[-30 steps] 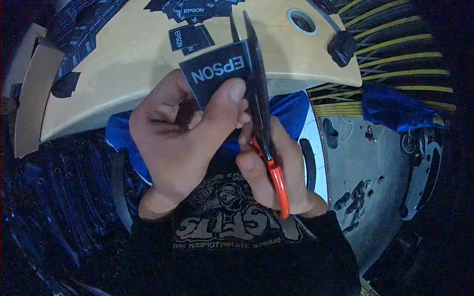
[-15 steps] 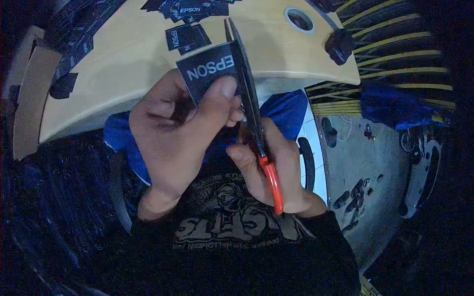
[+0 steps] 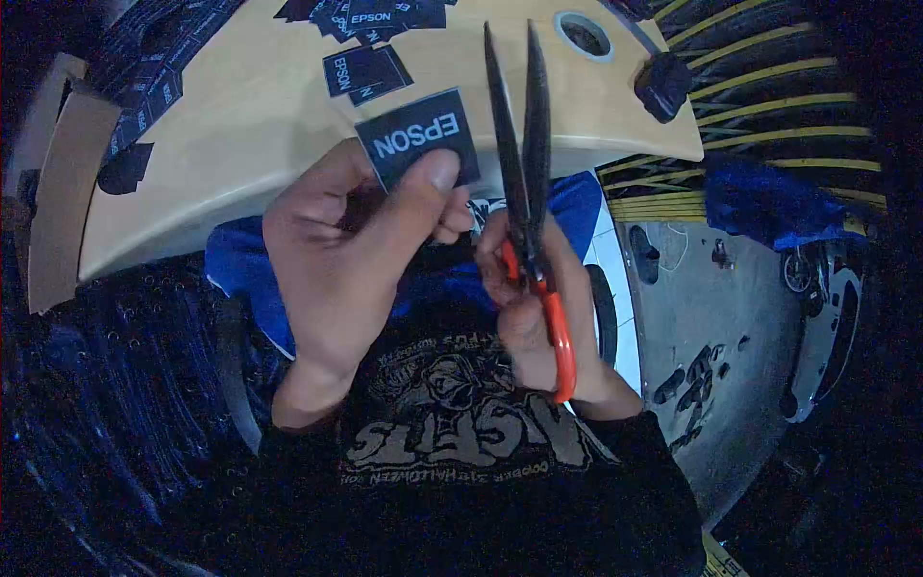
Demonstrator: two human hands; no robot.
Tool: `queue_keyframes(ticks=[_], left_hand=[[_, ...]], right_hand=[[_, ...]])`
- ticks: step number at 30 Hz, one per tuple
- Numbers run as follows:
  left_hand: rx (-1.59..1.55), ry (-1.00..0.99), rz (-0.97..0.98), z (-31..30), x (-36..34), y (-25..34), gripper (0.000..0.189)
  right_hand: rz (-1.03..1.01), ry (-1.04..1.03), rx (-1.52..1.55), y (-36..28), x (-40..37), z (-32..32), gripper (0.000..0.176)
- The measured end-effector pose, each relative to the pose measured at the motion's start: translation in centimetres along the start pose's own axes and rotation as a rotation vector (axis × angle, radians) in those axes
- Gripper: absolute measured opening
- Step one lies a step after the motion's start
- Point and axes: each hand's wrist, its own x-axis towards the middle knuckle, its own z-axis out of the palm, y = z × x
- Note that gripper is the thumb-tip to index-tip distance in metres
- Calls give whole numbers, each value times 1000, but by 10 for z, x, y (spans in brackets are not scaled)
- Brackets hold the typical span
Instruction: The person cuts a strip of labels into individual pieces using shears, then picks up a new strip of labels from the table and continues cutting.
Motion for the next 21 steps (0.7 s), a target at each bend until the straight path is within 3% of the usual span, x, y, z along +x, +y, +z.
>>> queue_keyframes(ticks=[3, 7, 9, 10, 14, 18, 21], left_hand=[[30, 4, -28, 0, -2, 1, 11], [66, -17, -10, -3, -5, 2, 12], [46, -46, 10, -1, -4, 3, 13], [45, -45, 10, 1, -4, 3, 13], [54, -59, -24, 4, -6, 5, 12], [51, -104, -15, -2, -6, 5, 11], [70, -90, -10, 0, -7, 6, 11]], right_hand=[[88, -24, 99, -8, 5, -7, 39], [-33, 51, -11, -5, 9, -8, 45], [-70, -62, -122, -11, 8, -12, 49], [21, -103, -195, -16, 6, -13, 54], [-69, -130, -136, -20, 8, -10, 57], [-21, -88, -145, -17, 8, 0, 53], [-111, -36, -13, -7, 9, 2, 47]])
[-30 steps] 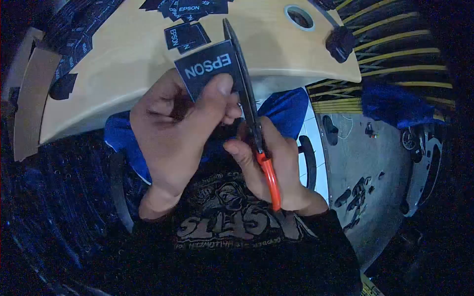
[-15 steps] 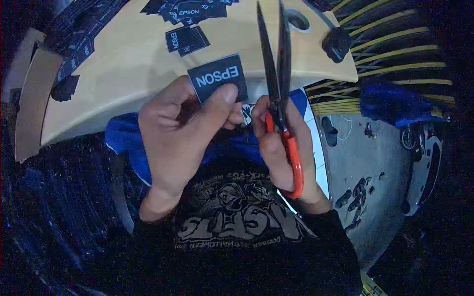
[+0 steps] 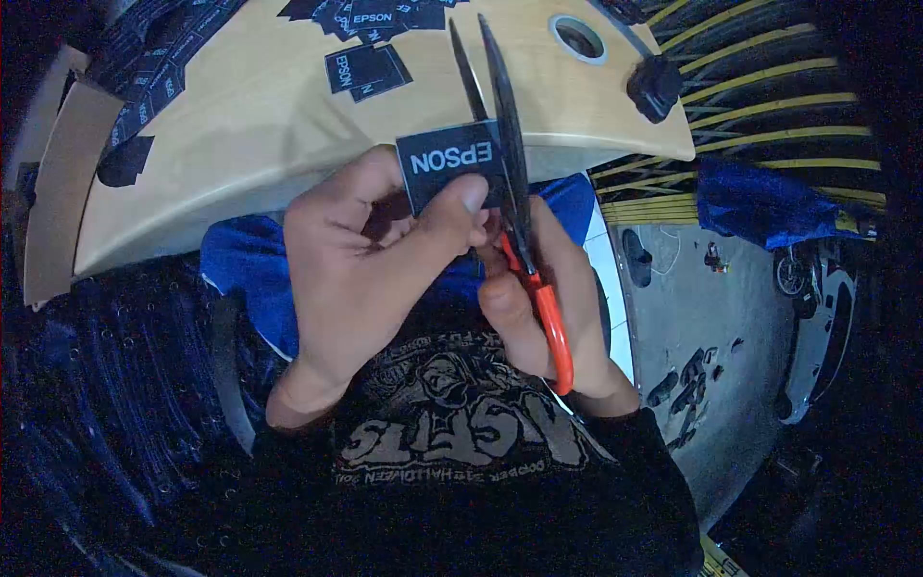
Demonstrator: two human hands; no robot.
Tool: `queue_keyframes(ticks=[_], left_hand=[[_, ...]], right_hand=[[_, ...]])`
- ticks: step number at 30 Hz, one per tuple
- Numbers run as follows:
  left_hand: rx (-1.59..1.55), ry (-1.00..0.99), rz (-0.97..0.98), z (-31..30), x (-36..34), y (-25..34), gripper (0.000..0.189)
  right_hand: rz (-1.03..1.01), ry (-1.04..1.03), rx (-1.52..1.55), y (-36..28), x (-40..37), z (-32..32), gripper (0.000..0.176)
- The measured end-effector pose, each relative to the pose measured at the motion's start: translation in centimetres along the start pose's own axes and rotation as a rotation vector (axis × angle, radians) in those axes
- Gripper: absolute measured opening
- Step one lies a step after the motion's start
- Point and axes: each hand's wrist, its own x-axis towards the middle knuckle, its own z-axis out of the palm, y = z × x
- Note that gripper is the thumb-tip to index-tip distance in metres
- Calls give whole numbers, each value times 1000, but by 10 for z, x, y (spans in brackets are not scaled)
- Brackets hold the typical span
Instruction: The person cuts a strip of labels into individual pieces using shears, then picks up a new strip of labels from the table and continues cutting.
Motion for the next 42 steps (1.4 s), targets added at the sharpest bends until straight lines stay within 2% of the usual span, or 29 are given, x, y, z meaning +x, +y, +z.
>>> queue_keyframes(ticks=[3, 5, 11, 15, 17, 18, 20, 21, 23, 24, 25, 26, 29, 31, 34, 35, 36, 38, 40, 42], left_hand=[[-38, -16, -20, 0, 0, -1, 11], [-12, -18, 1, -2, 0, -2, 11], [-42, -3, 15, -1, 1, -6, 12], [-64, 13, 28, -1, 1, -9, 11], [-47, 37, -12, 1, 1, -6, 12], [-30, 62, -51, 0, 1, -4, 12], [-5, 38, 19, -1, 2, -9, 13], [-17, 68, 6, 1, 2, -9, 13], [-30, 96, -8, -1, 2, -12, 15], [65, 105, 7, -7, 2, -16, 16], [159, 113, 21, -9, 2, -19, 18], [159, 111, 22, -8, 1, -20, 18], [2, 101, -2, -1, 1, -20, 18], [-223, 78, -38, 5, 1, -14, 16], [-232, 139, -35, 8, 3, -11, 16], [-231, 138, -32, 3, 3, -12, 16], [-173, 84, -34, -7, 3, -15, 16], [-114, 25, -39, -14, 2, -15, 16], [21, -6, -32, -12, 0, -11, 16], [13, 14, -26, -6, -3, -8, 16]], right_hand=[[9, 6, -68, -7, 0, -2, 42], [137, -16, -226, -16, 1, -4, 39], [220, 6, -268, -21, 0, -2, 33], [241, 27, -291, -14, -1, -1, 36], [75, 60, -106, -4, -3, -2, 37], [74, 59, -106, 0, -1, 0, 37], [48, 99, 223, 8, -2, 2, 36], [93, 88, 113, 4, -1, -1, 31], [115, 111, 151, -1, 3, 0, 29], [138, 133, 189, -4, 6, 2, 26], [196, 154, 87, -11, 7, 2, 22], [194, 156, 86, -12, 9, 3, 22], [153, 191, 88, -11, 17, 5, 18], [111, 199, 140, -9, 24, 2, 16], [44, 188, 50, -13, 31, -2, 27], [40, 124, -14, -17, 33, -8, 26], [38, 125, -14, -18, 35, -12, 26], [27, -8, -97, -19, 39, -17, 24], [29, 4, -14, -20, 41, -15, 21], [-16, 34, 62, -19, 44, -15, 18]])
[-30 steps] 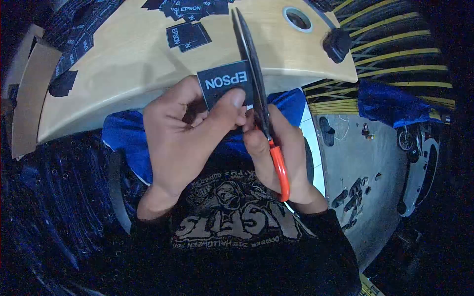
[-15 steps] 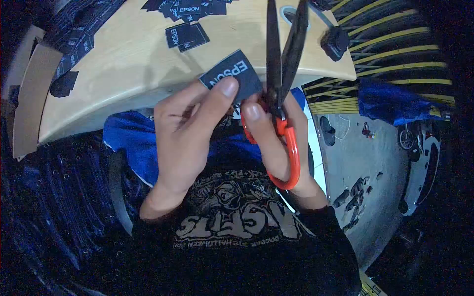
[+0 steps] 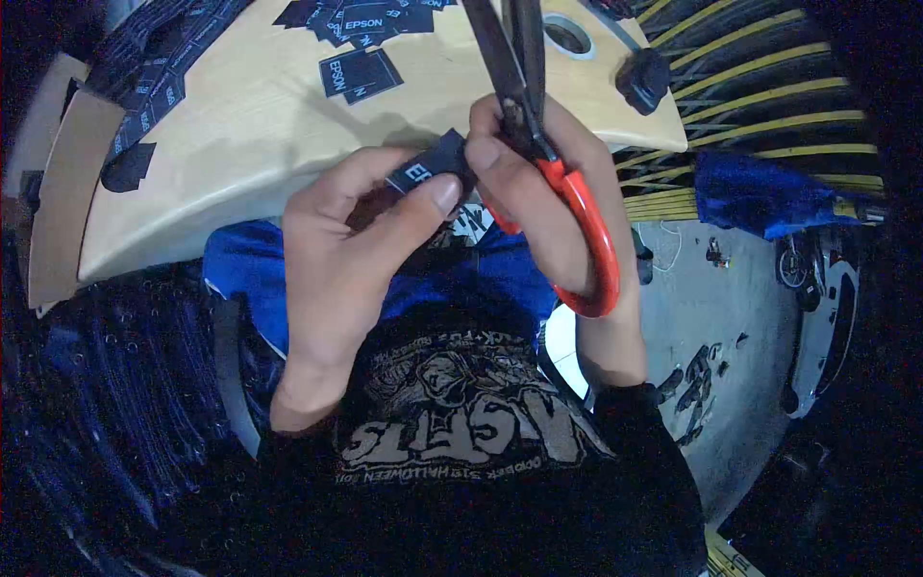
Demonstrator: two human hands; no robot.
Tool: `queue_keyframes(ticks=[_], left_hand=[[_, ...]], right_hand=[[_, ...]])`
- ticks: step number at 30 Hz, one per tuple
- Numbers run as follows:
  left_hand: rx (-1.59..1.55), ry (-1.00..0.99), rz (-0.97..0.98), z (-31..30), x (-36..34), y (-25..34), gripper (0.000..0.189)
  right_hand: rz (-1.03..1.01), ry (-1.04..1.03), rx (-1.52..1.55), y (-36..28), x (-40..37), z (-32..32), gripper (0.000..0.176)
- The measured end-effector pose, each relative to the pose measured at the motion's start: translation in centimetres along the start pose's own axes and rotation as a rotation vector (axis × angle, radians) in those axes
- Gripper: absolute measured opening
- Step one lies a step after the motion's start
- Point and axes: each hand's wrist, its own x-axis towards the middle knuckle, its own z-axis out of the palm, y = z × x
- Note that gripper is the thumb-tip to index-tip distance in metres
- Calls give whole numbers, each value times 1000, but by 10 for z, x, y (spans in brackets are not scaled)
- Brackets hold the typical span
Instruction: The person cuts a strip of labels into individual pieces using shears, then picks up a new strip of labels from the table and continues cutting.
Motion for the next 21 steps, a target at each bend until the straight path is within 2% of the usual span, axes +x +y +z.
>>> queue_keyframes(ticks=[5, 7, 8, 10, 13, 16, 18, 20, 21], left_hand=[[-119, 103, -12, 22, -3, -6, 12], [-412, 52, -71, 15, 0, -7, 12], [-409, 52, -69, 15, 0, -8, 12], [-516, 54, -63, 13, 1, -12, 14], [-451, 104, -43, 13, 2, -12, 16], [-416, 170, -26, 20, 1, -8, 17], [-334, 122, -14, 12, 0, -13, 18], [-254, 78, -2, 8, 0, -13, 19], [-229, 67, -29, 10, 0, -11, 20]], right_hand=[[-40, 74, 43, 3, -1, -7, 19], [-45, 36, 207, 3, 0, 2, 20], [-47, 36, 209, 1, -1, 2, 20], [71, -10, 265, -2, 0, 5, 21], [119, -32, 218, 1, 2, 2, 12], [81, 5, 314, -1, 6, 5, 15], [75, 50, 250, 4, 9, 5, 18], [-105, 60, 126, 8, 13, 6, 19], [-30, 32, 107, 3, 11, 4, 20]])
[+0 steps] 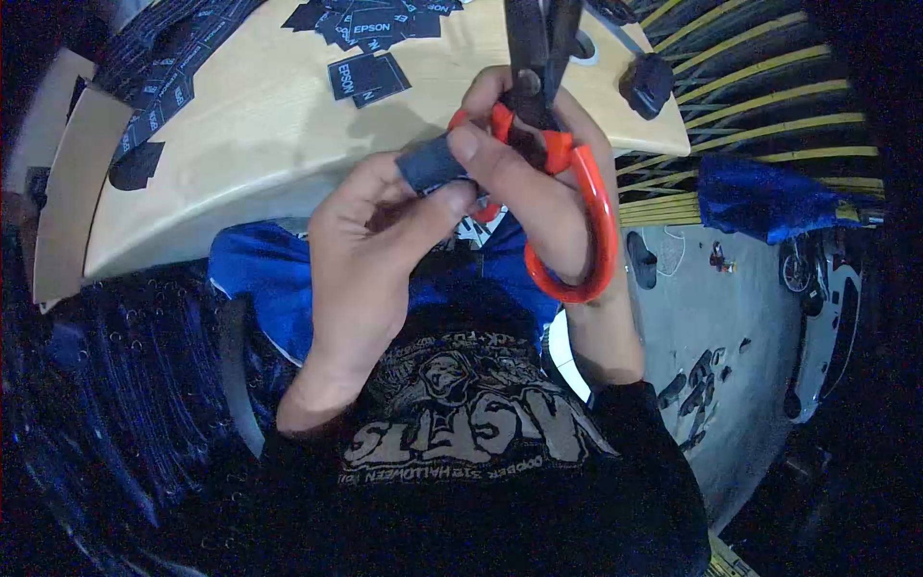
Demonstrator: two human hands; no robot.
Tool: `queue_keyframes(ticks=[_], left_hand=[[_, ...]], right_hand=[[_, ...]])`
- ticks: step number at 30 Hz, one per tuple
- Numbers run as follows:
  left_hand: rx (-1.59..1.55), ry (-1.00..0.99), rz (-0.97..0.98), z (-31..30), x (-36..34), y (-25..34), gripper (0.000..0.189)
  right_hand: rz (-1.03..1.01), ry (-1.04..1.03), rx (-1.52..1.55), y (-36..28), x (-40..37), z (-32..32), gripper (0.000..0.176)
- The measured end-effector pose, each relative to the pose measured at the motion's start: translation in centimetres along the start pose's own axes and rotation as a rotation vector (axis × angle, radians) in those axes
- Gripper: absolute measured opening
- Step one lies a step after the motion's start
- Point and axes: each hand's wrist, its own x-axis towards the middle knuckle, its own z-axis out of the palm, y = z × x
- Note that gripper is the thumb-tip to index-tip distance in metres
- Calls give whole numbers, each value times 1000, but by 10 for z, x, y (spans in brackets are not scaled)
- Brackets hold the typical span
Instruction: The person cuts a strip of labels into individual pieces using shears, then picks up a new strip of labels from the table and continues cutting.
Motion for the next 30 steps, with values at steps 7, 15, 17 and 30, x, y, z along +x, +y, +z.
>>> queue_keyframes(ticks=[7, 15, 17, 30], left_hand=[[-129, 3, 44, 1, 3, 11, 18], [154, -12, 156, -4, 11, 23, 29], [161, -17, 171, -1, 10, 22, 30], [227, 6, 253, 1, 7, 21, 40]], right_hand=[[-44, 44, -48, -5, -23, 2, 31], [129, -143, -240, 14, -63, -2, 51], [132, -139, -247, 12, -64, -1, 53], [95, -130, -262, 10, -57, 4, 45]])
